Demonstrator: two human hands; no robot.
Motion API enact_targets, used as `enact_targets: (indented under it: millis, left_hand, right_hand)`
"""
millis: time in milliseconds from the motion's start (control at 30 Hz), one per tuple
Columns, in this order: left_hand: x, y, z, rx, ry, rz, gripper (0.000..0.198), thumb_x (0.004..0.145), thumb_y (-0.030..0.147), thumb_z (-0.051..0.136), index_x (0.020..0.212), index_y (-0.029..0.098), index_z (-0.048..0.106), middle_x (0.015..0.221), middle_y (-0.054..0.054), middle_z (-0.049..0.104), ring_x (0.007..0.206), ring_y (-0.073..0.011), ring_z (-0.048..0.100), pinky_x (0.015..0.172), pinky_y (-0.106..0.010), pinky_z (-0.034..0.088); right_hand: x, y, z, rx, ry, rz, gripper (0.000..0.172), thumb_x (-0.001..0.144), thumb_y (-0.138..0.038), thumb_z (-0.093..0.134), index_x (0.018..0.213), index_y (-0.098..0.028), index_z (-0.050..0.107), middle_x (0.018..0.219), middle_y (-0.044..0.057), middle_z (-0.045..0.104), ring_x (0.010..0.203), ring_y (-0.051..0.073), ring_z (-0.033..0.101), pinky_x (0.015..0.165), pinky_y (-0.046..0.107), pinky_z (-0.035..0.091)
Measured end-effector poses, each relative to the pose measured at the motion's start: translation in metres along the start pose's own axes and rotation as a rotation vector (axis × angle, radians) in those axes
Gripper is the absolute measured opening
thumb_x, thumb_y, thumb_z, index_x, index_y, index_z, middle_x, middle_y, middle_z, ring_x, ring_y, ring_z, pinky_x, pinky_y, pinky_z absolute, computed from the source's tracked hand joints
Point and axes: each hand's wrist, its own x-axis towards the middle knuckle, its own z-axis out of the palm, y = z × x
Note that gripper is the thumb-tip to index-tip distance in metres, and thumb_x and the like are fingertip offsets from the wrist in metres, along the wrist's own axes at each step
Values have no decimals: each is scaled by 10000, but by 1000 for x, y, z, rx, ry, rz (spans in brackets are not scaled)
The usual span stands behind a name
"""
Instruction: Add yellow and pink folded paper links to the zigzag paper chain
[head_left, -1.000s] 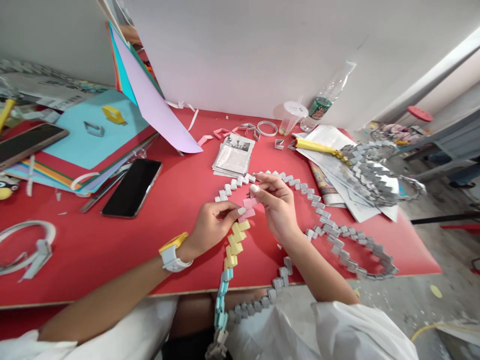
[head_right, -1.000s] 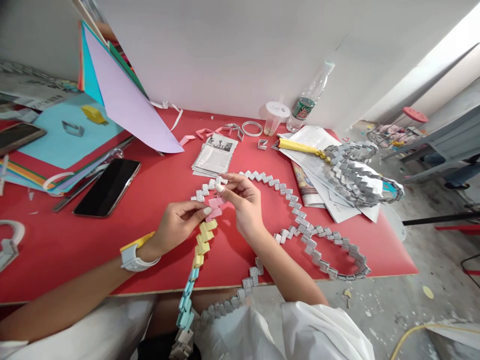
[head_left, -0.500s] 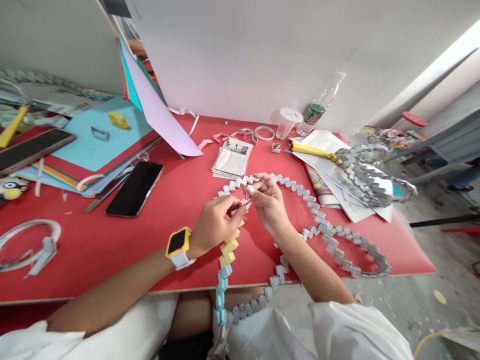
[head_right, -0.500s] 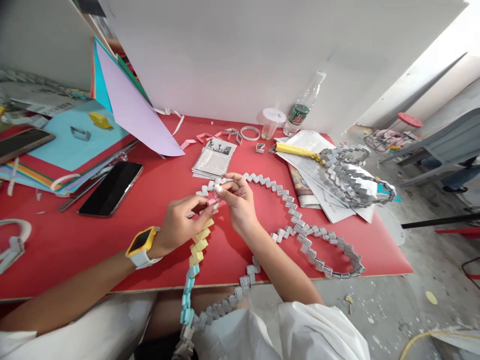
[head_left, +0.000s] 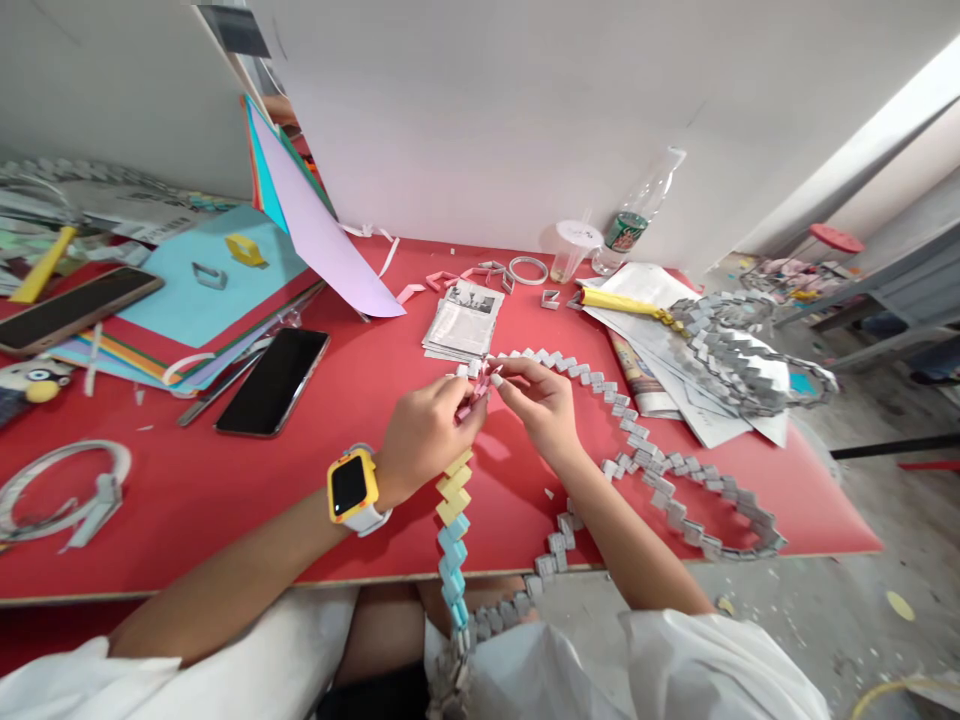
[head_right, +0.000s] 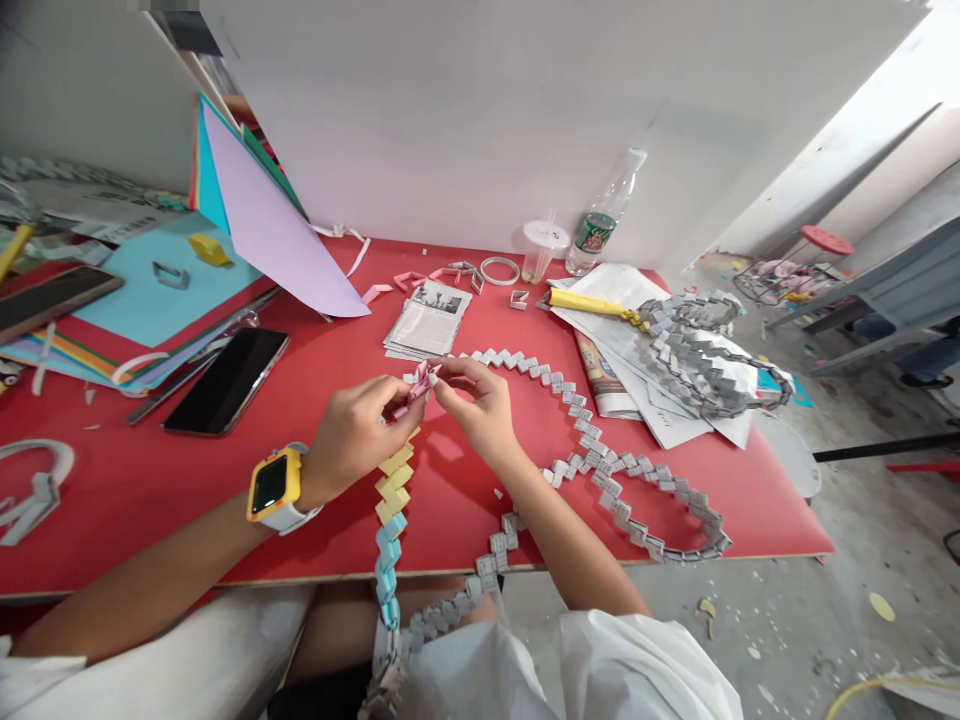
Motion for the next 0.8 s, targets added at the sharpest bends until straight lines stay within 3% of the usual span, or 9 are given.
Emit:
enact_targets:
  millis: [200,367,567,800]
  left_hand:
    - [-3,-3,3,201,34,142,215,904,228,550,696,175,545,589,8,563,510,-114,537,495,-248,325]
    - [-4,-3,5,314,51,216,213,900,206,564,691,173,538,580,8,543,502,-128,537,489,-265,341]
    - [-5,-3,6,182,42,152,204,902,216,561,705,177,527,584,18,545,507,-114,532,490,-250,349]
    - [-9,-8,4,-118,-24,-43,135,890,238,584,778,164,582,667,2,624,589,-117,588,565,-237,436]
  right_hand:
    - [-2,-3,8,-26,90,127,228,704,-158,628,898,-213,735,854,9,708,805,154,634,819,306,513]
    - [1,-2,7,86,94,203,197,690,-220,671,882,-200,707,862,17,683,773,141,589,754,282,487]
    - [-1,-1,8,-43,90,78,278,661,-115,605,907,-208,695,880,3,666,717,115,530,737,276,473]
    - [-3,-2,10,-94,97,119,317,670,-126,587,934,-198,746,837,8,686,667,110,498,670,275,434]
